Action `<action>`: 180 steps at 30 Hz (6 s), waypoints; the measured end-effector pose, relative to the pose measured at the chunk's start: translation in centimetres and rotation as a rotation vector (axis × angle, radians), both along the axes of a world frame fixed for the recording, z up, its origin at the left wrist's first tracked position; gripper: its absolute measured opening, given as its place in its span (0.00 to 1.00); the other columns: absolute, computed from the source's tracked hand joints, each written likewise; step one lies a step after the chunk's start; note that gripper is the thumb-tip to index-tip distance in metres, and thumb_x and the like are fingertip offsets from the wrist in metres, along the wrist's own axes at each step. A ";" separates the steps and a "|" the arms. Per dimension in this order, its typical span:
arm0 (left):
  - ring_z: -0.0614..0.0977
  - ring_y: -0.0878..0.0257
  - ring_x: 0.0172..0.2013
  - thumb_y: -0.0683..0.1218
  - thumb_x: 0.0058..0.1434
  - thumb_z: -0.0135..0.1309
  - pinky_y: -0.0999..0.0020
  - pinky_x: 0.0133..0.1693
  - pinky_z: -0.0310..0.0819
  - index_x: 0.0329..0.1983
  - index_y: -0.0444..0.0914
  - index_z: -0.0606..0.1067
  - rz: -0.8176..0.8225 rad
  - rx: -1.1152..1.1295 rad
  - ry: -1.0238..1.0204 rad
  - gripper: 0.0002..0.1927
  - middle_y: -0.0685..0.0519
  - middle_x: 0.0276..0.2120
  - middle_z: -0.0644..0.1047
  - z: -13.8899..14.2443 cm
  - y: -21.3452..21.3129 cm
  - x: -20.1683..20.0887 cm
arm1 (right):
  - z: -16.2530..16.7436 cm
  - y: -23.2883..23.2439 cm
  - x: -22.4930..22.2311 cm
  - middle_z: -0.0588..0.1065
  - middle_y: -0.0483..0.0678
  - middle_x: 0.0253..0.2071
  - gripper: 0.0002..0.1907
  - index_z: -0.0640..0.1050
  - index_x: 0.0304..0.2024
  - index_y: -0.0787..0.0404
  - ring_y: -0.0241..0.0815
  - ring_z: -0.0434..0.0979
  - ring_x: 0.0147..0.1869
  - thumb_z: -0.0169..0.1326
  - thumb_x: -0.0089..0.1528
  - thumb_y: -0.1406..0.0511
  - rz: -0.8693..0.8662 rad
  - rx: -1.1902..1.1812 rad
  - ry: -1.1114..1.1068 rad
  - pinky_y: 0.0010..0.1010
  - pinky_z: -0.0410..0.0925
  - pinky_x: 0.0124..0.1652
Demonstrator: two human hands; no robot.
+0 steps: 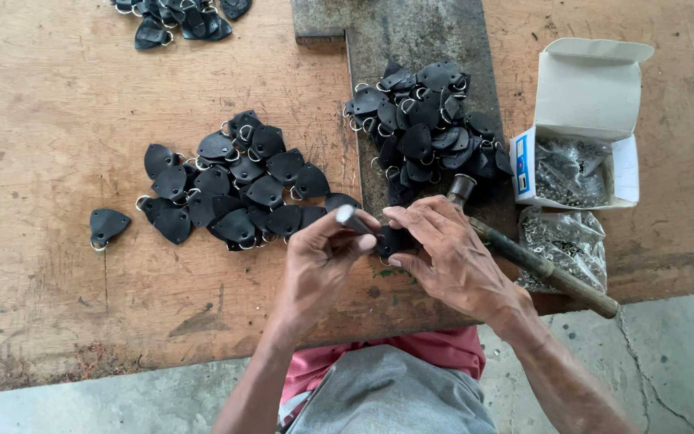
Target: The person attaches metal split rings to black leather keychain tags. They pick a leather tag, insert a metal ring through its hole using a small punch tool, hammer the ring closed on a steel block with a ball-peen hammer, and place the finished keychain on the table with the growing pile.
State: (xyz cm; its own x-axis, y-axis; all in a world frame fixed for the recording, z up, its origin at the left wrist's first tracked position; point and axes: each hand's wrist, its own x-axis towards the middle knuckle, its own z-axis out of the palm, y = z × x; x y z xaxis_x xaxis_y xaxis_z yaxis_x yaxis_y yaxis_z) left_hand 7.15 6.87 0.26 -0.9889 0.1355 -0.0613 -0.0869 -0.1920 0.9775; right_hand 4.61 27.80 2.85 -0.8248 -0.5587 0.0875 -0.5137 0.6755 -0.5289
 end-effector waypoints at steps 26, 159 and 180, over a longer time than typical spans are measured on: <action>0.84 0.48 0.40 0.35 0.61 0.58 0.60 0.40 0.80 0.52 0.34 0.76 0.118 -0.569 0.550 0.16 0.44 0.41 0.81 -1.4 2.8 -0.1 | -1.0 7.3 0.7 0.72 0.52 0.45 0.23 0.74 0.54 0.63 0.50 0.75 0.51 0.60 0.60 0.60 -0.328 0.285 0.180 0.40 0.73 0.51; 0.83 0.66 0.39 0.35 0.59 0.62 0.70 0.43 0.83 0.29 0.38 0.60 0.082 -0.309 0.155 0.20 0.51 0.40 0.82 2.9 -0.7 -3.4 | 0.6 12.3 5.0 0.80 0.52 0.47 0.04 0.79 0.36 0.61 0.46 0.81 0.47 0.58 0.58 0.70 -0.573 0.088 0.056 0.35 0.78 0.41; 0.86 0.59 0.45 0.25 0.53 0.60 0.67 0.44 0.84 0.28 0.38 0.58 -0.308 -0.012 0.376 0.24 0.48 0.37 0.84 5.0 1.4 0.2 | 3.5 4.3 6.1 0.80 0.45 0.40 0.11 0.83 0.45 0.60 0.34 0.83 0.41 0.58 0.60 0.73 -0.124 -0.555 0.013 0.22 0.79 0.36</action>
State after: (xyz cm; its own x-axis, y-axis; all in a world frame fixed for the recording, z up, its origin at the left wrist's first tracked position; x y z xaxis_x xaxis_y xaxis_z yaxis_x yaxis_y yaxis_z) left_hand 7.36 8.31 5.24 -0.8570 0.4266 0.2892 0.2216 -0.2017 0.9541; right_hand 10.67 32.14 6.36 -0.8782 -0.3246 0.3512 -0.4571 0.3538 -0.8160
